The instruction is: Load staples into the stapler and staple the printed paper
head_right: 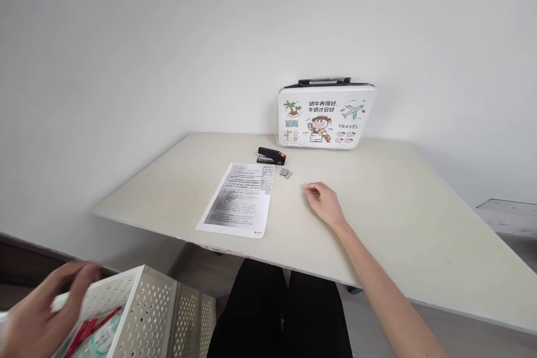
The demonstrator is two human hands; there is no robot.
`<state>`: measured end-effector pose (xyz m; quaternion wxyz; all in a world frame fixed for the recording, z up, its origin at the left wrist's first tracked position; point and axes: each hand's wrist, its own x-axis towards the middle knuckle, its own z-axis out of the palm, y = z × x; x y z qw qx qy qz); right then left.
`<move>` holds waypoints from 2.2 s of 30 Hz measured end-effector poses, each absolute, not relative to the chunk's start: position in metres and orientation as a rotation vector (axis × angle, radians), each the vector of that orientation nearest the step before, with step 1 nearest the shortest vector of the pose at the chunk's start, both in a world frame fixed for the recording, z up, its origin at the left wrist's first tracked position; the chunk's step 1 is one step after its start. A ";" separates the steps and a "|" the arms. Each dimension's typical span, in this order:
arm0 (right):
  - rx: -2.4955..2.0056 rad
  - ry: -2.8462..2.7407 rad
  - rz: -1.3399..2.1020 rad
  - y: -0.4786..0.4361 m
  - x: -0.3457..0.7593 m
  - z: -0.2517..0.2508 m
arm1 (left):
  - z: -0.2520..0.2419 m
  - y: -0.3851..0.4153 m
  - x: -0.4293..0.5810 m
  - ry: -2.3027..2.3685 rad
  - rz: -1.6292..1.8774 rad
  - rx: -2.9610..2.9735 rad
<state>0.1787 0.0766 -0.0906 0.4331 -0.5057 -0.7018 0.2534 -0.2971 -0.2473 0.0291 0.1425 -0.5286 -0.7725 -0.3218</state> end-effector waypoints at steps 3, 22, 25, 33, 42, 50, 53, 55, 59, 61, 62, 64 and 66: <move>-1.234 -1.757 0.641 0.075 0.178 -0.088 | 0.043 -0.167 -0.256 -2.247 -0.928 -2.047; -1.215 -1.840 0.680 0.079 0.169 -0.071 | -0.035 0.137 -0.122 -1.672 -0.879 -2.630; -1.213 -1.854 0.718 0.080 0.169 -0.066 | -0.049 0.142 -0.113 -1.670 -0.882 -2.641; -1.217 -1.810 0.799 0.082 0.172 -0.061 | -0.061 0.142 -0.115 -1.646 -0.873 -2.645; -1.397 -1.655 0.474 0.112 0.220 -0.073 | -0.059 0.139 -0.112 -1.587 -0.803 -2.648; -1.483 -1.540 0.419 0.118 0.240 -0.077 | -0.057 0.140 -0.108 -1.597 -0.868 -2.667; -1.490 -1.537 0.404 0.118 0.242 -0.078 | -0.052 0.144 -0.112 -1.699 -1.037 -2.738; -1.475 -1.551 0.394 0.119 0.243 -0.079 | -0.048 0.148 -0.116 -1.817 -1.178 -2.696; -1.452 -1.582 0.384 0.120 0.243 -0.081 | -0.044 0.157 -0.125 -1.963 -1.328 -2.459; -1.442 -1.593 0.378 0.121 0.242 -0.081 | -0.046 0.161 -0.127 -2.000 -1.353 -2.396; -1.435 -1.599 0.377 0.121 0.241 -0.081 | -0.047 0.162 -0.128 -2.017 -1.352 -2.383; -1.418 -1.620 0.382 0.121 0.240 -0.081 | -0.050 0.164 -0.129 -2.040 -1.331 -2.387; -1.398 -1.647 0.392 0.122 0.238 -0.081 | -0.053 0.165 -0.130 -2.041 -1.284 -2.427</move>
